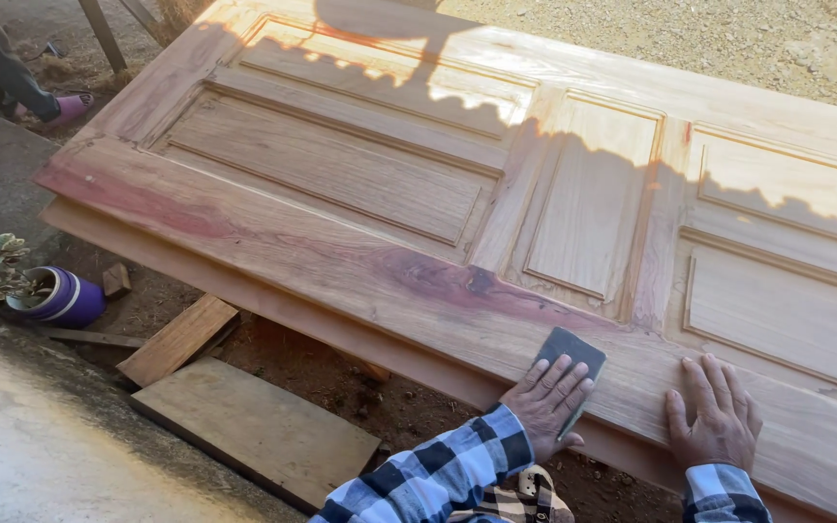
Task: Sanding a large wooden door with a sanding block.
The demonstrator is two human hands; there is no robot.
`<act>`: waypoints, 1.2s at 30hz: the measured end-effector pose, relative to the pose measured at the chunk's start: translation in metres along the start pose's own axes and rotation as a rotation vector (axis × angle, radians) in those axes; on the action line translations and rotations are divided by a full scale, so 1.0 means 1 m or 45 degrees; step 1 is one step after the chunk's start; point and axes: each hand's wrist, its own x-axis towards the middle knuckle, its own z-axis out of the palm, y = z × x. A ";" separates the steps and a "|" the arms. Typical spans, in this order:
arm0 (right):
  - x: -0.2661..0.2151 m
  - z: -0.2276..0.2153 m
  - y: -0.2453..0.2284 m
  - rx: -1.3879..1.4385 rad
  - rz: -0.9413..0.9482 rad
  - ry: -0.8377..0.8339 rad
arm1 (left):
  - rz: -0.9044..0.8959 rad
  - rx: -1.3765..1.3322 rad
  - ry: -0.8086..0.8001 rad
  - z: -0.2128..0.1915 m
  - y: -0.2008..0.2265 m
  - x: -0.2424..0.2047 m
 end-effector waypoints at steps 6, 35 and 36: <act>0.001 -0.001 0.001 0.000 0.018 -0.020 | -0.342 -0.267 0.100 0.034 -0.120 -0.073; -0.002 0.008 0.006 -0.044 0.033 -0.018 | -0.981 0.003 -0.234 0.049 -0.235 -0.037; -0.002 0.007 0.006 -0.033 0.032 -0.022 | -0.849 -0.037 -0.190 0.059 -0.218 -0.023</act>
